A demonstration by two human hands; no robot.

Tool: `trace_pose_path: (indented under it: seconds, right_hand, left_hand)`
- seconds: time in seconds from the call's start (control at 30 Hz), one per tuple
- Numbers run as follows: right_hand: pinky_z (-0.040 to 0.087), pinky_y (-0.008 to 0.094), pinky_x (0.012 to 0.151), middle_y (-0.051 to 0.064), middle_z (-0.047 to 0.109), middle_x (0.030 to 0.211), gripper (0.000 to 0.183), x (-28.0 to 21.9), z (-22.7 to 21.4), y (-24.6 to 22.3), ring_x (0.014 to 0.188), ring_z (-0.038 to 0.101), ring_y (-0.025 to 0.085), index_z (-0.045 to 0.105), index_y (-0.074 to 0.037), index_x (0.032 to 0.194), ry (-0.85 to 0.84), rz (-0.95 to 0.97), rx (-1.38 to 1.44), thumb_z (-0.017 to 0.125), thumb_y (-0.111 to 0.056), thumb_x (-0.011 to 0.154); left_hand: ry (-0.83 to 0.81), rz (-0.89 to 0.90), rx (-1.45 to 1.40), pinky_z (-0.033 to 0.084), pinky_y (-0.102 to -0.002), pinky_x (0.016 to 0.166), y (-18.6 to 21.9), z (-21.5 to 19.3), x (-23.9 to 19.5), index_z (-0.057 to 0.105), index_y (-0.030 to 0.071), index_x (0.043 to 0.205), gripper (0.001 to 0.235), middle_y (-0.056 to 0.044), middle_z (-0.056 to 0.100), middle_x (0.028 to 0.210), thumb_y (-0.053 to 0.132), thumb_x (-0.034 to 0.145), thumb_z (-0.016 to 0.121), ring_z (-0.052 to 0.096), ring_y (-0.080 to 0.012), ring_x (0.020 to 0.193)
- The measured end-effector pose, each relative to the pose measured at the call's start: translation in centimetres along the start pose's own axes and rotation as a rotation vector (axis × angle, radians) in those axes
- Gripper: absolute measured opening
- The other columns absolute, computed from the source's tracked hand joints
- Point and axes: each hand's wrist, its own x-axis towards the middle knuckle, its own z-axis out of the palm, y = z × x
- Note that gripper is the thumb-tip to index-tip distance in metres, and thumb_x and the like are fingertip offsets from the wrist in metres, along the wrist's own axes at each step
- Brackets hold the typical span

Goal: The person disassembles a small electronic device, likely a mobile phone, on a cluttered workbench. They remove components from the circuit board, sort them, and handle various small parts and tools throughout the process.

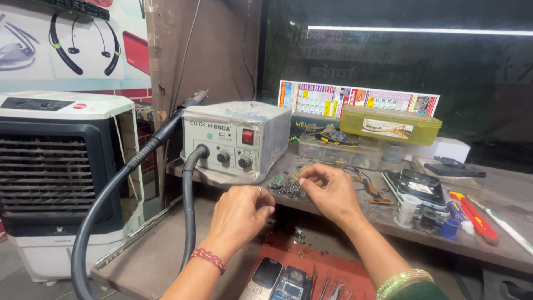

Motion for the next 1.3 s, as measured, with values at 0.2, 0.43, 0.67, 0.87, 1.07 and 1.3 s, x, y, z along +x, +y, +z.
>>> trace_pose_path:
  seconds: [0.2, 0.43, 0.67, 0.87, 1.07, 1.3]
  right_hand:
    - [0.048, 0.022, 0.058, 0.000, 0.073, 0.070, 0.009, -4.0, -0.5, -1.7, 0.063, 0.062, 0.004, 0.079, -0.004, 0.089, -0.123, 0.026, 0.198, 0.073, -0.009, 0.085]
    - [0.060, 0.031, 0.069, 0.007, 0.079, 0.082, 0.021, -7.2, 0.0, -3.0, 0.073, 0.075, 0.014, 0.077, -0.005, 0.102, -0.457, 0.208, -0.119, 0.071, -0.013, 0.083]
    - [0.048, 0.041, 0.101, 0.013, 0.071, 0.126, 0.038, -6.8, 2.2, 0.6, 0.120, 0.065, 0.032, 0.069, -0.010, 0.122, -0.542, 0.111, -0.438, 0.065, -0.015, 0.084]
    - [0.044, 0.041, 0.108, 0.013, 0.065, 0.134, 0.046, -4.7, 5.2, 2.3, 0.129, 0.058, 0.031, 0.061, -0.018, 0.136, -0.611, 0.274, -0.547, 0.062, -0.022, 0.091]
    - [0.042, 0.041, 0.110, 0.012, 0.058, 0.142, 0.050, -3.0, 7.5, 4.8, 0.133, 0.054, 0.031, 0.061, -0.022, 0.138, -0.592, 0.303, -0.634, 0.060, -0.015, 0.088]
    - [0.047, 0.035, 0.108, 0.007, 0.070, 0.133, 0.041, -1.4, 6.0, 11.0, 0.127, 0.063, 0.025, 0.069, -0.017, 0.128, -0.539, 0.240, -0.584, 0.062, -0.013, 0.088]
  left_hand:
    - [-0.005, 0.017, -0.132, 0.059, -0.037, 0.075, -2.6, 2.4, -1.1, 0.081, 0.013, 0.090, 0.013, -0.010, 0.080, 0.084, 0.020, 0.080, 0.077, 0.078, -0.0246, 0.077]
    - [0.016, -0.129, -0.271, 0.060, -0.037, 0.078, -5.8, 6.1, -1.6, 0.081, 0.012, 0.093, 0.016, -0.008, 0.081, 0.089, 0.022, 0.083, 0.075, 0.079, -0.0231, 0.080]
    - [-0.013, -0.217, -0.357, 0.056, -0.037, 0.089, -8.9, 9.0, -1.7, 0.073, 0.014, 0.119, 0.031, -0.012, 0.077, 0.111, 0.022, 0.089, 0.069, 0.074, -0.0238, 0.103]
    - [-0.107, -0.348, -0.441, 0.054, -0.036, 0.095, -9.9, 8.6, -1.8, 0.066, 0.018, 0.131, 0.039, -0.009, 0.069, 0.121, 0.014, 0.092, 0.062, 0.069, -0.0212, 0.110]
    - [-0.079, -0.356, -0.543, 0.054, -0.032, 0.097, -10.5, 8.9, -1.9, 0.067, 0.019, 0.129, 0.047, -0.007, 0.069, 0.120, -0.002, 0.089, 0.053, 0.067, -0.0194, 0.110]
    - [-0.054, -0.179, -0.316, 0.054, -0.034, 0.095, -10.3, 8.6, -1.6, 0.076, 0.014, 0.110, 0.038, -0.010, 0.070, 0.109, -0.004, 0.079, 0.065, 0.068, -0.0238, 0.106]
